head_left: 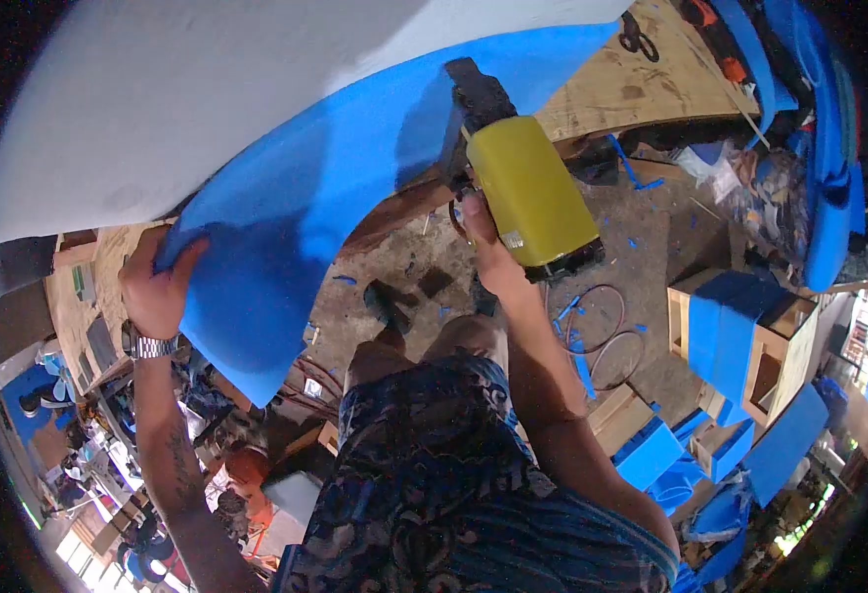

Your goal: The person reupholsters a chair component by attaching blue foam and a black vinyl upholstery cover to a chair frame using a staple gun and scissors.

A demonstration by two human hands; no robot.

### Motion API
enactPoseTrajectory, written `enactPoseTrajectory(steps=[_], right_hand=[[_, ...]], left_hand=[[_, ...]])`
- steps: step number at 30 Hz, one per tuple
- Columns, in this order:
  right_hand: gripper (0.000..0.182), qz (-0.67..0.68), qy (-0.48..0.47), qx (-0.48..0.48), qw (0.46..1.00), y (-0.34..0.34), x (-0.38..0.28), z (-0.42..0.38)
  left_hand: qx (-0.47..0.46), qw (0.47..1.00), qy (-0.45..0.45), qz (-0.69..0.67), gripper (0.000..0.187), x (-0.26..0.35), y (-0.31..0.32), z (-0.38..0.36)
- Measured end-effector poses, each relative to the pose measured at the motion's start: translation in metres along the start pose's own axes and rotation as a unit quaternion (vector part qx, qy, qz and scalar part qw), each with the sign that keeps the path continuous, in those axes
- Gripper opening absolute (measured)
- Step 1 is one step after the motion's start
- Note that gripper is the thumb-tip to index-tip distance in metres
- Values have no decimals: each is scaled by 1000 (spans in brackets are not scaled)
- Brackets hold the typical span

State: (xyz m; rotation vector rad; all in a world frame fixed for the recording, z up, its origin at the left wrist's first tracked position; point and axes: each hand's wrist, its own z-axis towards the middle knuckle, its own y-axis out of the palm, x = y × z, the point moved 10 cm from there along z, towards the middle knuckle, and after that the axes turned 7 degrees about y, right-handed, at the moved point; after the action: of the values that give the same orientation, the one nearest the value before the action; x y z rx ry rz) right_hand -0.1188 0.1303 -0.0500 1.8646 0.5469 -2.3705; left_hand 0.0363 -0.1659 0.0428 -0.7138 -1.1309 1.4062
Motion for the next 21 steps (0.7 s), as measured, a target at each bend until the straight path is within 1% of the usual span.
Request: enactPoseTrajectory(steps=[1,3,6,9,12,14,16,18,21], right_hand=[[13,-79,-40,6,996,2,-10,0],[13,-163,-103,31,981,9,-13,1],[15,-147,-38,11,988,10,-5,7],[17,-43,-48,29,997,4,-5,0],[17,-121,-75,18,990,11,-17,-7],[17,-89,-79,11,993,16,-18,-8],[17,-132,-111,18,985,21,-20,-10],[18,-246,-172,36,953,28,-25,-12],[20,-228,-192,43,954,27,-25,-14]], left_hand=[[-5,1000,-2,3,24,-2,1,0],[-14,1000,-4,10,25,-6,2,1],[7,999,31,13,24,3,-1,5],[0,999,29,-16,24,2,0,6],[12,999,32,-26,24,0,0,5],[16,999,48,-12,25,2,-2,6],[14,998,55,-11,25,4,-2,7],[7,998,51,-21,25,2,0,7],[7,999,19,-26,29,-3,2,5]])
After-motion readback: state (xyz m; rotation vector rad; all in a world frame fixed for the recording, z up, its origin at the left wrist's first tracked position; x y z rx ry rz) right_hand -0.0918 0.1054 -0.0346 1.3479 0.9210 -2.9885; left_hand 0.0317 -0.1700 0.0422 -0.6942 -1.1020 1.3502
